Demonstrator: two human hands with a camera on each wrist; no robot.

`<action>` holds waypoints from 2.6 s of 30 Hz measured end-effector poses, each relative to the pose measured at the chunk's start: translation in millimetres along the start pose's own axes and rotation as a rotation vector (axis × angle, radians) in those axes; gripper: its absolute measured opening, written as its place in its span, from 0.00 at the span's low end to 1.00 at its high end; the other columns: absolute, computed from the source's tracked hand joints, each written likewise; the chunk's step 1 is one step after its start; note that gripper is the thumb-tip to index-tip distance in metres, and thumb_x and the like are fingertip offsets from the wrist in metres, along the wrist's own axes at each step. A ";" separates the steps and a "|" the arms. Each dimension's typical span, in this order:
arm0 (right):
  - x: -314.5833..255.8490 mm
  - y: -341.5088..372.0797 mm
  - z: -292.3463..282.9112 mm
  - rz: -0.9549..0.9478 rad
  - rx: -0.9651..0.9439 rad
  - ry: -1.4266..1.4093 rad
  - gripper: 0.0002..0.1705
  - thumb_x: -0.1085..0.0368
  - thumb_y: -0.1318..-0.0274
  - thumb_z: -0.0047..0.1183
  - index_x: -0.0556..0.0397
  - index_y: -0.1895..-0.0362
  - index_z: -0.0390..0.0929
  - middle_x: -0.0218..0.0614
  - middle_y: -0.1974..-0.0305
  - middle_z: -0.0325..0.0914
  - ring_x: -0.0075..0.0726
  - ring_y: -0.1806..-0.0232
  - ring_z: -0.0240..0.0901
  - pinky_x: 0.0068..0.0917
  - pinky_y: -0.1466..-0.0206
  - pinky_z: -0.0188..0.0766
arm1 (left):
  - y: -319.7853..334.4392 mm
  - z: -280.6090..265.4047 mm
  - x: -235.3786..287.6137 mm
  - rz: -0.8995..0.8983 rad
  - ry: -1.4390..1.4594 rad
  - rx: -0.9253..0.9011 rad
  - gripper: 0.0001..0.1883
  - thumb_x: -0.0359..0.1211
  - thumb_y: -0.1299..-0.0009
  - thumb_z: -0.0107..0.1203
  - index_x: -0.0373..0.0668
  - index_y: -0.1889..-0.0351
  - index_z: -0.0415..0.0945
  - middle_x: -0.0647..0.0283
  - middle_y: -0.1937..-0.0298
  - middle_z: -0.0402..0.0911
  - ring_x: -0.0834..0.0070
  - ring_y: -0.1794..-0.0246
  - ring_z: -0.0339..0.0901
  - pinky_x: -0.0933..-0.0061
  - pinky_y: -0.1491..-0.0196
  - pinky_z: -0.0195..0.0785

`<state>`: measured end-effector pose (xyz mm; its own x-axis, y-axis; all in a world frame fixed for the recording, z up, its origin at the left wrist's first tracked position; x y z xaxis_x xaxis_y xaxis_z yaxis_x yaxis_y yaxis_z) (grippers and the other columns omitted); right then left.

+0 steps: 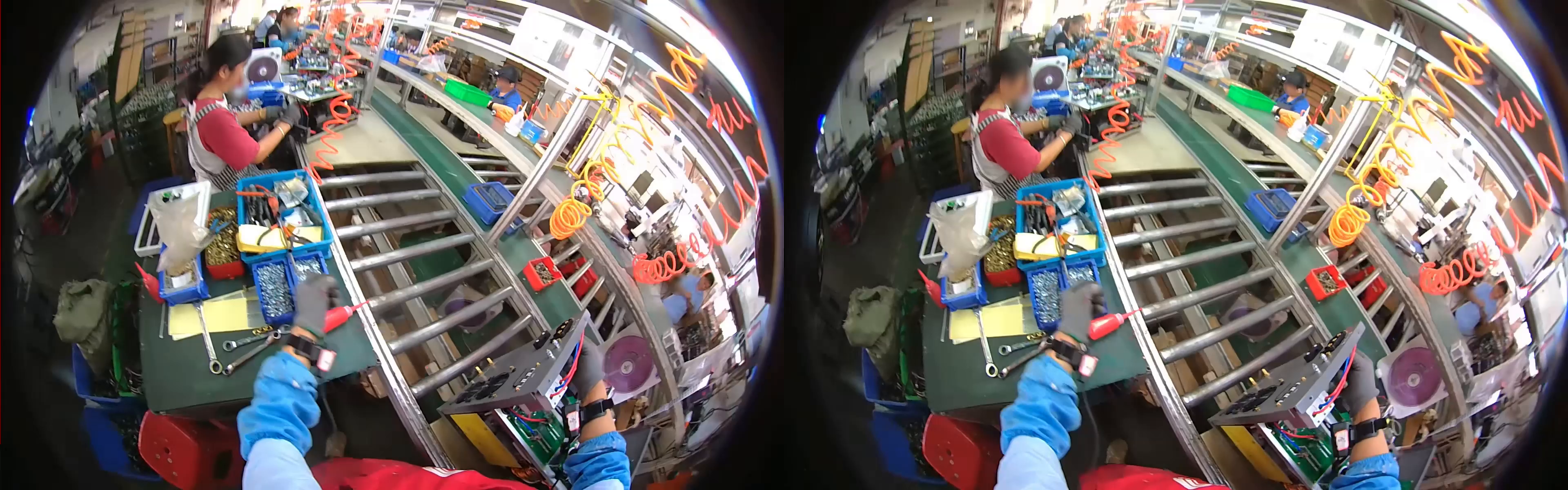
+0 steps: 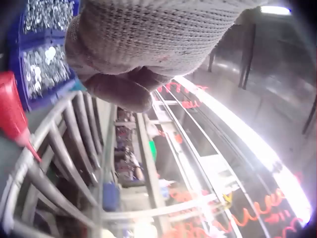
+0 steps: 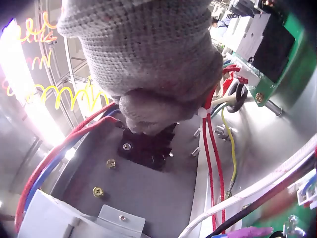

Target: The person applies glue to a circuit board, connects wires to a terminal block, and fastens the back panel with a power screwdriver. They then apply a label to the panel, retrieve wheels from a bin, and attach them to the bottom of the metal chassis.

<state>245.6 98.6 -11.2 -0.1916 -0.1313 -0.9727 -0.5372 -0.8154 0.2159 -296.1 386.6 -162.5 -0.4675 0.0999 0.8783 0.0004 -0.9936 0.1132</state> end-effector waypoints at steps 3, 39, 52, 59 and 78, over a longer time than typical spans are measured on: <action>-6.6 0.3 7.4 -0.103 0.028 0.067 0.09 0.61 0.36 0.50 0.50 0.65 0.78 0.28 0.78 0.76 0.26 0.83 0.71 0.23 0.81 0.68 | 70.1 104.5 34.5 0.018 -0.046 -0.237 0.10 0.32 0.37 0.58 0.36 0.61 0.80 0.62 0.76 0.78 0.79 0.80 0.73 0.76 0.76 0.70; -25.6 -6.5 -13.6 -0.147 0.072 0.508 0.17 0.60 0.45 0.55 0.52 0.53 0.85 0.41 0.65 0.85 0.35 0.66 0.81 0.32 0.56 0.76 | 242.2 347.2 17.4 0.145 -0.380 -0.576 0.08 0.29 0.30 0.54 0.35 0.58 0.81 0.65 0.66 0.81 0.80 0.68 0.77 0.78 0.64 0.72; -18.1 -15.4 -23.8 -0.079 -0.007 0.244 0.11 0.62 0.42 0.61 0.58 0.62 0.84 0.31 0.77 0.78 0.24 0.81 0.73 0.24 0.78 0.72 | 256.1 356.8 4.3 0.166 -0.423 -0.617 0.11 0.31 0.30 0.53 0.33 0.58 0.80 0.63 0.64 0.82 0.82 0.64 0.76 0.79 0.58 0.69; -9.9 -20.1 -8.3 -0.022 -0.022 0.010 0.11 0.65 0.41 0.58 0.61 0.61 0.82 0.37 0.75 0.81 0.29 0.81 0.77 0.26 0.80 0.72 | 255.3 351.1 1.7 0.203 -0.470 -0.620 0.12 0.32 0.30 0.51 0.32 0.57 0.80 0.62 0.60 0.81 0.80 0.61 0.76 0.78 0.55 0.69; -7.9 -16.3 -2.7 -0.179 0.017 0.039 0.11 0.59 0.32 0.50 0.52 0.60 0.79 0.22 0.76 0.74 0.13 0.83 0.64 0.14 0.84 0.56 | -36.3 -61.7 -19.6 0.421 -0.824 0.112 0.08 0.31 0.36 0.58 0.37 0.63 0.83 0.62 0.73 0.82 0.71 0.77 0.79 0.70 0.73 0.73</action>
<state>258.1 111.5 -7.2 -0.0599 -0.0072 -0.9982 -0.5737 -0.8180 0.0403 -341.5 417.4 -212.4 0.3656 -0.2187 0.9047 0.1332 -0.9497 -0.2834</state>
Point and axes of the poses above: each hand's wrist, its own y-axis away from the middle knuckle, its own z-axis out of the palm, x = y × z, the point moved 9 cm from there along -y, towards the middle knuckle
